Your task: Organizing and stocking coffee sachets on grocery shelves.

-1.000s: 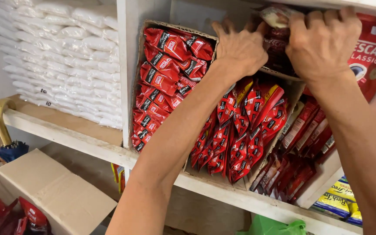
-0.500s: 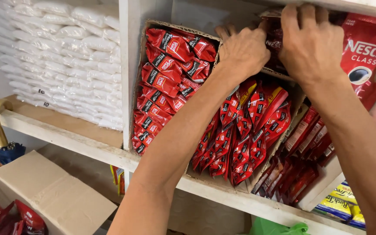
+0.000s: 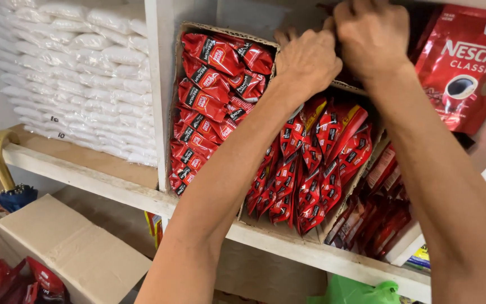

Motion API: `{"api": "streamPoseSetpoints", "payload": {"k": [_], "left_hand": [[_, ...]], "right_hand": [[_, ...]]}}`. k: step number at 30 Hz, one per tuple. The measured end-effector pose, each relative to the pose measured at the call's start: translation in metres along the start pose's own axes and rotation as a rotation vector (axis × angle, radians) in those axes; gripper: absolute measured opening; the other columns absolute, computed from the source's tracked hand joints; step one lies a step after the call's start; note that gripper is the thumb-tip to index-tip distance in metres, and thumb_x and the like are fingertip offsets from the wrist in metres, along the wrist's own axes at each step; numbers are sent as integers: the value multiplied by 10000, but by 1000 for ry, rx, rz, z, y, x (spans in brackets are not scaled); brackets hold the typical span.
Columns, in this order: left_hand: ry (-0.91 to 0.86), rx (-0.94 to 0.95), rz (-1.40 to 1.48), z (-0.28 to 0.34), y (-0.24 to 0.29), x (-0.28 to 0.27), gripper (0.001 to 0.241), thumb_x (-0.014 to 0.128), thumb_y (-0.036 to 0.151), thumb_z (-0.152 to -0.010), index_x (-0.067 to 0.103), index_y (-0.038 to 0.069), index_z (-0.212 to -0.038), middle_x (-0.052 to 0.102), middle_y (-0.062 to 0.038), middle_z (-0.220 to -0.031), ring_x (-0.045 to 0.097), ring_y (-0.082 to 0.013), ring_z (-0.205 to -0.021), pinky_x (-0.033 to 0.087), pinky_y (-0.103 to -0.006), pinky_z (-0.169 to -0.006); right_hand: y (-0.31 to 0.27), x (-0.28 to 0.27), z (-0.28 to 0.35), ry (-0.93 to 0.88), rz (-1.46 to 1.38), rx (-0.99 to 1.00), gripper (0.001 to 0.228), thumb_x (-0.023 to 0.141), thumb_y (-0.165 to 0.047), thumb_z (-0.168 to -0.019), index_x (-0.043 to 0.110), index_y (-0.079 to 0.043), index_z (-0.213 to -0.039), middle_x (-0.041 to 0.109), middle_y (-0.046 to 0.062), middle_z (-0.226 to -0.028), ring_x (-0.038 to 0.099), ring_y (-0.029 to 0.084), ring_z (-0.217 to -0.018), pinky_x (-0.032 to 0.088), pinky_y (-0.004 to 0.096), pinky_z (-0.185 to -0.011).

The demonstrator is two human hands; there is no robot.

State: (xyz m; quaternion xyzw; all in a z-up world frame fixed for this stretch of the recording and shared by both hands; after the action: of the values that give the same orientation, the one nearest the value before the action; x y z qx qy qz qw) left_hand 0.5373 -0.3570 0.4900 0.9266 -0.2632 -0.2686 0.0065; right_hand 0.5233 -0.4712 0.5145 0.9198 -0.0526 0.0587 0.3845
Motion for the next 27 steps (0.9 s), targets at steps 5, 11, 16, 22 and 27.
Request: {"api": "streamPoseSetpoints", "payload": {"k": [5,11,16,22,27], "left_hand": [[28,-42,19,-2,-6,6,628,676,301,-792,444,6,-1297,713,-257,-1121,602,-497,-1164,347,-633,-1095],[64,-26,112,-7,-7,9,907,695,292,-723,253,2,-1459,685,-245,-1202,560,-572,-1135,314,-635,-1066],[-186,-74,-2,-5,-2,5,896,598,297,-865,126,142,-1611,696,-209,-1258,514,-563,-1274,186,-660,-1205],[-113,-72,37,0,-2,-1,1010,637,296,-811,39,101,-1602,702,-226,-1223,490,-571,-1285,232,-635,-1165],[49,7,43,-1,-6,15,917,625,277,-868,87,70,-1582,615,-175,-1393,460,-593,-1321,224,-741,-1136]], "right_hand": [[-1,3,3,-7,-33,-9,99,660,-170,-856,688,-117,-935,666,35,-920,673,206,-882,536,350,-694],[8,-22,8,16,37,-30,117,655,-124,-818,674,-106,-932,660,41,-959,676,194,-941,536,319,-717],[9,-28,6,-21,44,27,121,695,-120,-815,704,-113,-936,677,46,-915,669,212,-841,541,346,-668],[30,-107,45,-77,-204,192,330,625,48,-807,667,-62,-1116,680,103,-1099,671,293,-1060,571,378,-907],[48,-131,138,-121,-271,378,391,528,92,-983,590,-21,-1353,605,148,-1349,614,302,-1200,527,368,-1037]]}}
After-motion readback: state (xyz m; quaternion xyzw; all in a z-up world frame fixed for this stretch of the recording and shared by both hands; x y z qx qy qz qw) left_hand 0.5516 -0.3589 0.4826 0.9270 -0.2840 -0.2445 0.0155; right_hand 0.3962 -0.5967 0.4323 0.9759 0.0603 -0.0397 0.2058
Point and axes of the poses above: each hand's wrist, its own z-axis away from the middle knuckle, its own x-axis out of the palm, y = z × x, the point moved 5 cm from there along -z, towards the middle knuckle
